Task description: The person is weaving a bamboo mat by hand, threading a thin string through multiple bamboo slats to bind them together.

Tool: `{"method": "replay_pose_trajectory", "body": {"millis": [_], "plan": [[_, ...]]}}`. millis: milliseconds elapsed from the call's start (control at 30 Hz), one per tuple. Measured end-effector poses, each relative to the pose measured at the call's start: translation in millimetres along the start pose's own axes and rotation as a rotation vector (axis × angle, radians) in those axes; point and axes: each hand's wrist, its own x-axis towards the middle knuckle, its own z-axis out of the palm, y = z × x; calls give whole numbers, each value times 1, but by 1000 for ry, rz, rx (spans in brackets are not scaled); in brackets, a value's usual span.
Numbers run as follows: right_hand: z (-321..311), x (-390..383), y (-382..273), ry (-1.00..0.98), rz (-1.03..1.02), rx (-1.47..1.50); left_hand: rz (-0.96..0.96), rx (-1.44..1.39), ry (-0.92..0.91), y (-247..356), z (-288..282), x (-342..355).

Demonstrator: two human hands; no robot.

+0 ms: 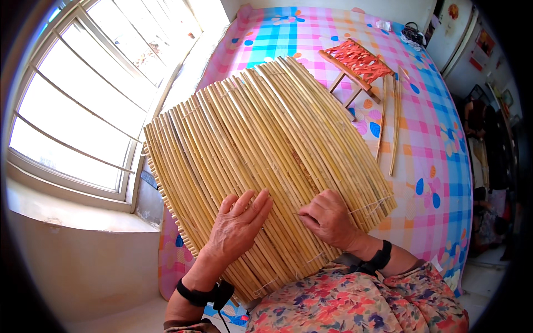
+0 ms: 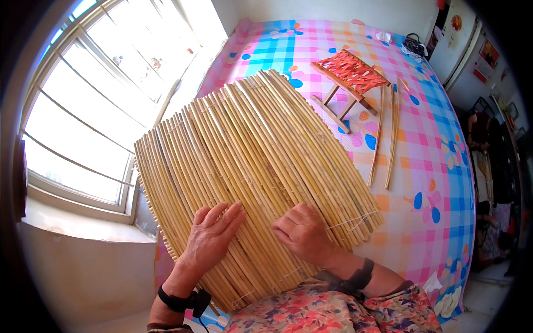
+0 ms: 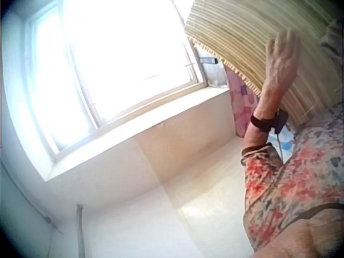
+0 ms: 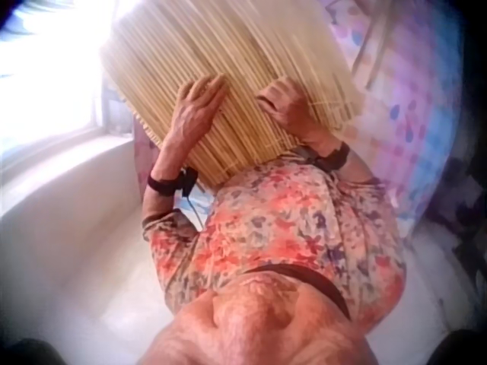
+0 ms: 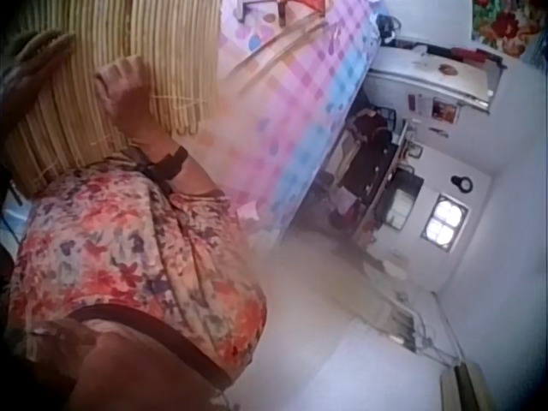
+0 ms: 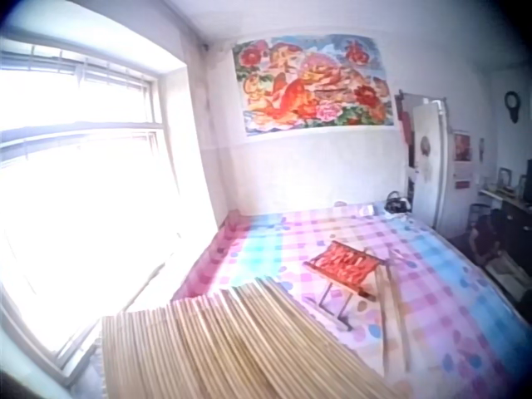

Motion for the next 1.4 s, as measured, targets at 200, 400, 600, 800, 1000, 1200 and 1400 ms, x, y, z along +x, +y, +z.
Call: {"method": "replay_pose_trajectory", "body": {"millis": [200,400,600,800,1000,1200,1400], "plan": [[0,0,0,-3,-1,-13,54,-24,-9,-3,3,6],[-1,2,-2,4,-3,-8,42,-29,-28,1,2,11],[0,1,-2,-24,27,6,47,-33,0,2,6,10],[-2,2,-4,-8,21,8,46,-82,21,10,14,7],[-2,3,-3,-19,21,-1,30,-49,10,13,13,12],[-1,3,-3,-22,13,0,56,-39,18,10,14,15],[-1,1,1,-21,11,6,-13,-83,144,18,24,19]]}}
